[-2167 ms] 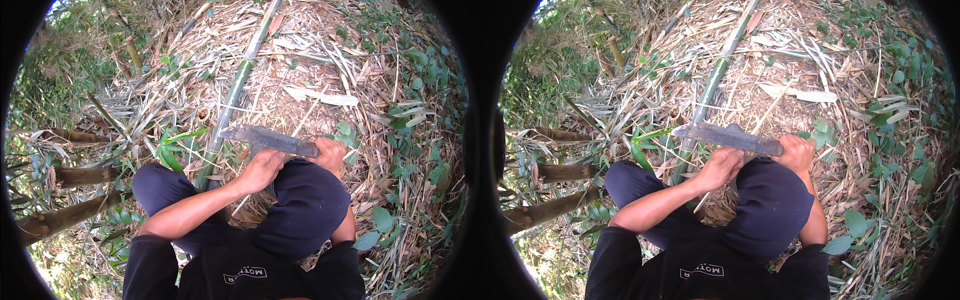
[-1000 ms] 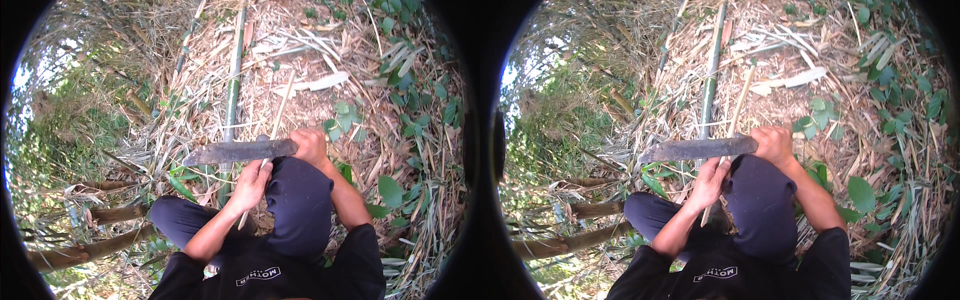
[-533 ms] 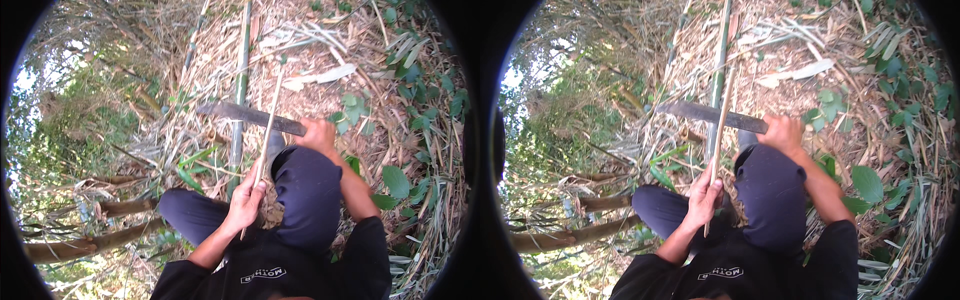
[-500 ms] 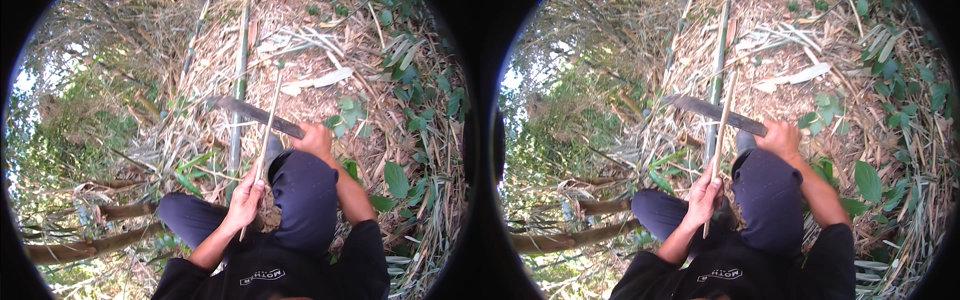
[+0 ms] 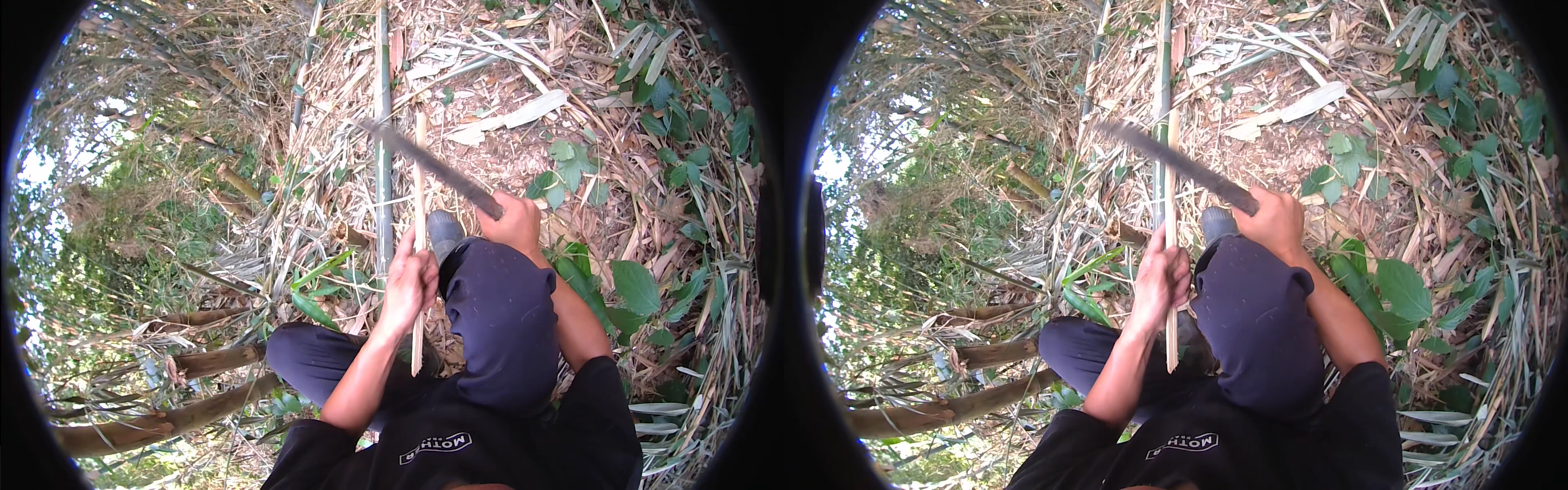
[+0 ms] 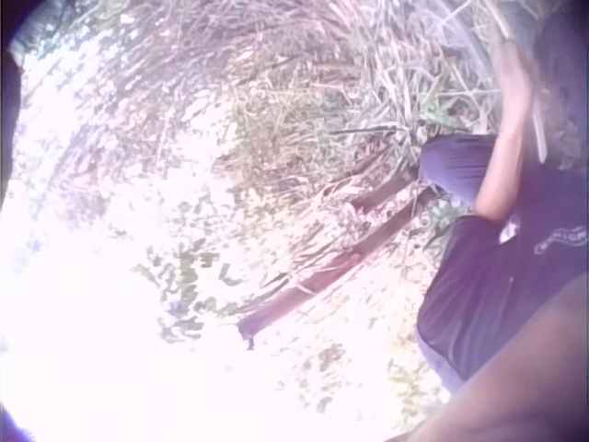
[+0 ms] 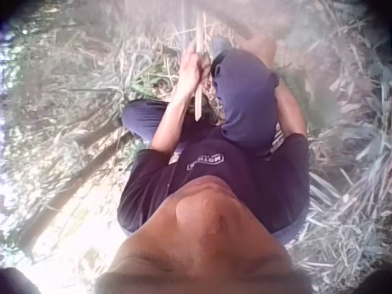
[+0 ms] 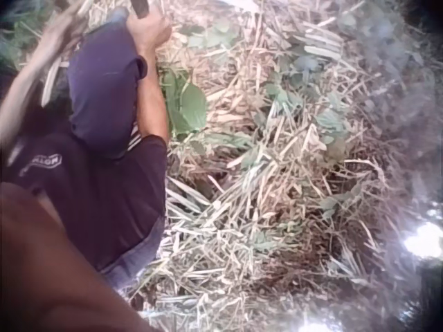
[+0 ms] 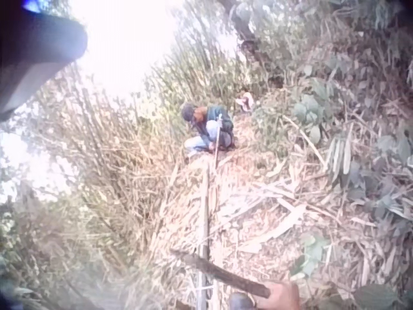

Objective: The person uses a machete to shave and split a bamboo stalk, first removing a strip from a standing stalk and then sitting on the ground to further thin and shape the piece by repeatedly shaving its surface.

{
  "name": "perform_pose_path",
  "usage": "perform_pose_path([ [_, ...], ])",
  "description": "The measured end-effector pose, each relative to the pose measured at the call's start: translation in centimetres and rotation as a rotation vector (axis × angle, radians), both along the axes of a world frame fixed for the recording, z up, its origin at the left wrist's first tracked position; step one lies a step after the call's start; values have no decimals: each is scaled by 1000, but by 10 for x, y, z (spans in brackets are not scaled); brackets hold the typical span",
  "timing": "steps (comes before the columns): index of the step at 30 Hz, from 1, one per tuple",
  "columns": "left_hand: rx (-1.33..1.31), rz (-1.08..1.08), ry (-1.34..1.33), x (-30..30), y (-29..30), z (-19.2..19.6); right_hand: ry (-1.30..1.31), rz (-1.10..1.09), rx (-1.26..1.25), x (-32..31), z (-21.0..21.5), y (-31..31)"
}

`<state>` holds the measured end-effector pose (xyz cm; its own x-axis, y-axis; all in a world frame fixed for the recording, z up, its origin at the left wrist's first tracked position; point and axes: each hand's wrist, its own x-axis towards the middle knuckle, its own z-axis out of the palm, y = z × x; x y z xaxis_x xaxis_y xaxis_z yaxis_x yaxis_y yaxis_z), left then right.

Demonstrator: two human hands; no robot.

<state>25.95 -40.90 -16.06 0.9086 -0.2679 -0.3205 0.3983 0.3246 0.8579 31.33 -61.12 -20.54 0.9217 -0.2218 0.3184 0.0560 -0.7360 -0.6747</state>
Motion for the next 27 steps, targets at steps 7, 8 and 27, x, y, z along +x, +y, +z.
perform_pose_path([
  [7, 513, -79, -357, 21, 1, -35, -371, 395, -347, 22, 12, -1],
  [8, 590, -86, -351, 13, -1, -23, -376, 415, -315, 21, 11, -3],
  [27, 596, -32, -522, 6, -17, -7, -351, 416, -222, 17, 5, -8],
])
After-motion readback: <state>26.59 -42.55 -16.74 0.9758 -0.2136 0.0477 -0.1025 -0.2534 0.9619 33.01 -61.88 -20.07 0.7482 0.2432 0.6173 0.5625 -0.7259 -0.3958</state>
